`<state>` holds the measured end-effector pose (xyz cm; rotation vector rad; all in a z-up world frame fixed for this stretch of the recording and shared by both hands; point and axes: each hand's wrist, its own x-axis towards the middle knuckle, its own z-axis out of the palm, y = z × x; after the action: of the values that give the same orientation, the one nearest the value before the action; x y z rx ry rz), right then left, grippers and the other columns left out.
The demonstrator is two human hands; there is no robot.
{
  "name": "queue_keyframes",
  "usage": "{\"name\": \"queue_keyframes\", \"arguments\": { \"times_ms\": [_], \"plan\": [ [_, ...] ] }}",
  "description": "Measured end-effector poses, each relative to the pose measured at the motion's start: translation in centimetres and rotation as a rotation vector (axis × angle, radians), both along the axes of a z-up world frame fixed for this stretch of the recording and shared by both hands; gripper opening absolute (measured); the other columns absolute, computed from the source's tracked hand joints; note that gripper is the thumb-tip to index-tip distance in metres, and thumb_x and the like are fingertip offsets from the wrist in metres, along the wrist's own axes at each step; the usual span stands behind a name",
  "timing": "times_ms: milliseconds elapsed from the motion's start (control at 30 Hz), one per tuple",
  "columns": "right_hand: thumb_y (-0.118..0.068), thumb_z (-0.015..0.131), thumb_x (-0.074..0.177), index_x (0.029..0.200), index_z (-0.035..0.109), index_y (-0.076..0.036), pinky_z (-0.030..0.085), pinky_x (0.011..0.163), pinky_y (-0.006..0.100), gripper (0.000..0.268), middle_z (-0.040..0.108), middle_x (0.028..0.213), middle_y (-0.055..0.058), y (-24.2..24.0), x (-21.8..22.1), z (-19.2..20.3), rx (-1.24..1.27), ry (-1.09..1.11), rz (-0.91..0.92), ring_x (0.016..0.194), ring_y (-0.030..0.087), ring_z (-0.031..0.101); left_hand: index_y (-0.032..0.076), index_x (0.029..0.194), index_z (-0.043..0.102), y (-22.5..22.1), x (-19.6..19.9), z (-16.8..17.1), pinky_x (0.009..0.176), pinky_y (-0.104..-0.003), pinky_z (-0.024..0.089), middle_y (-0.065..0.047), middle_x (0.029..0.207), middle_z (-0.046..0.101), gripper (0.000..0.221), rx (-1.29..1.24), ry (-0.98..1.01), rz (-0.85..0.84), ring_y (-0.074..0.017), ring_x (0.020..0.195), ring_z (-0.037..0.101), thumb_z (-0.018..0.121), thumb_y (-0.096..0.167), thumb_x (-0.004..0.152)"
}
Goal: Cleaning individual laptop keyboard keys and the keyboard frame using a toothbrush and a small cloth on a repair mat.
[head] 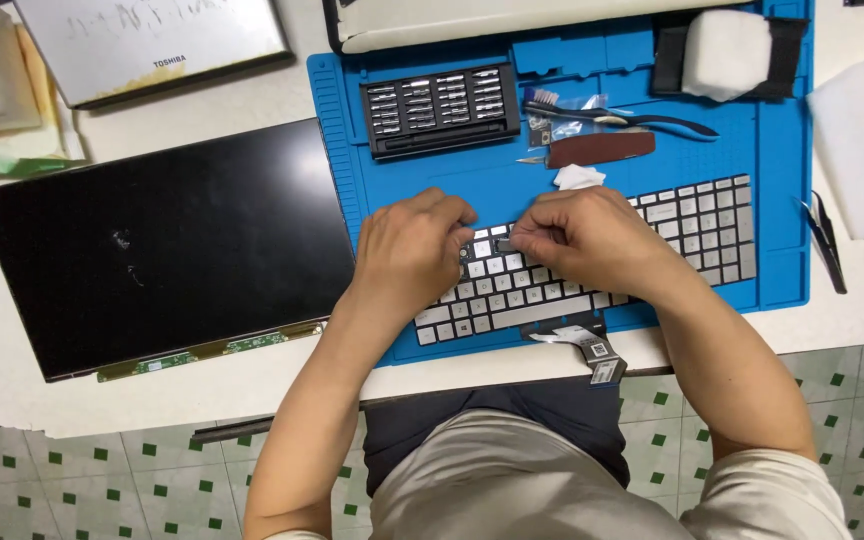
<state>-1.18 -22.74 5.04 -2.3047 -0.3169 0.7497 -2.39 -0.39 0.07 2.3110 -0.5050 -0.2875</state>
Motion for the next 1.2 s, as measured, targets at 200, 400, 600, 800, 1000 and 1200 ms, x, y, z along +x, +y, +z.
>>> {"name": "queue_keyframes", "arguments": {
  "times_ms": [200, 400, 600, 800, 1000, 1200],
  "plan": [
    [-0.006, 0.072, 0.087, 0.078, 0.077, -0.007, 0.051, 0.061, 0.036, 0.01, 0.067, 0.061, 0.007, 0.3, 0.0, -0.4, -0.034, -0.025, 0.036, 0.06, 0.026, 0.063, 0.01, 0.093, 0.074, 0.0, -0.5, -0.8, 0.055, -0.043, 0.057, -0.005, 0.074, 0.065, 0.011, -0.07, -0.197, 0.006, -0.0305, 0.066, 0.067, 0.08, 0.01, 0.084],
    [-0.003, 0.075, 0.084, 0.078, 0.079, -0.006, 0.052, 0.06, 0.036, 0.007, 0.068, 0.062, 0.008, 0.6, -0.2, -0.4, -0.02, -0.069, 0.027, 0.059, 0.026, 0.064, 0.017, 0.091, 0.079, 0.2, -3.4, -1.2, 0.068, -0.039, 0.052, -0.008, 0.092, 0.066, 0.026, 0.124, -0.46, -0.076, -0.0286, 0.082, 0.061, 0.081, -0.003, 0.074],
    [-0.002, 0.076, 0.081, 0.078, 0.08, -0.006, 0.051, 0.058, 0.033, 0.007, 0.069, 0.06, 0.008, 0.8, -0.3, -0.3, -0.018, -0.142, 0.064, 0.058, 0.024, 0.063, 0.018, 0.107, 0.074, -0.3, -4.5, -2.2, 0.072, -0.041, 0.045, -0.011, 0.101, 0.055, 0.023, 0.129, -0.609, -0.076, -0.0313, 0.088, 0.056, 0.072, 0.002, 0.09],
    [-0.004, 0.076, 0.083, 0.08, 0.08, -0.008, 0.051, 0.059, 0.032, 0.007, 0.07, 0.062, 0.007, 1.4, -0.4, -0.1, -0.102, -0.306, 0.146, 0.058, 0.026, 0.064, 0.019, 0.114, 0.069, -0.5, -4.8, -2.6, 0.075, -0.042, 0.044, -0.012, 0.106, 0.051, 0.025, 0.196, -0.646, -0.101, -0.0328, 0.093, 0.055, 0.069, 0.004, 0.095],
    [-0.004, 0.079, 0.08, 0.084, 0.082, -0.01, 0.046, 0.059, 0.029, 0.007, 0.072, 0.065, 0.004, 1.4, -1.9, -0.6, -0.231, -0.506, 0.187, 0.06, 0.021, 0.067, 0.02, 0.111, 0.073, -0.7, -4.7, -2.3, 0.076, -0.044, 0.044, -0.014, 0.104, 0.053, 0.023, 0.214, -0.654, -0.111, -0.0336, 0.092, 0.057, 0.069, 0.004, 0.095],
    [-0.006, 0.079, 0.083, 0.089, 0.082, -0.009, 0.045, 0.06, 0.03, 0.007, 0.072, 0.069, 0.005, 0.9, -2.6, -0.9, -0.148, -0.587, 0.114, 0.064, 0.023, 0.068, 0.019, 0.109, 0.074, -0.6, -4.7, -2.8, 0.076, -0.044, 0.044, -0.014, 0.102, 0.056, 0.023, 0.21, -0.675, -0.109, -0.0335, 0.091, 0.058, 0.07, 0.004, 0.093]
  ]
}}
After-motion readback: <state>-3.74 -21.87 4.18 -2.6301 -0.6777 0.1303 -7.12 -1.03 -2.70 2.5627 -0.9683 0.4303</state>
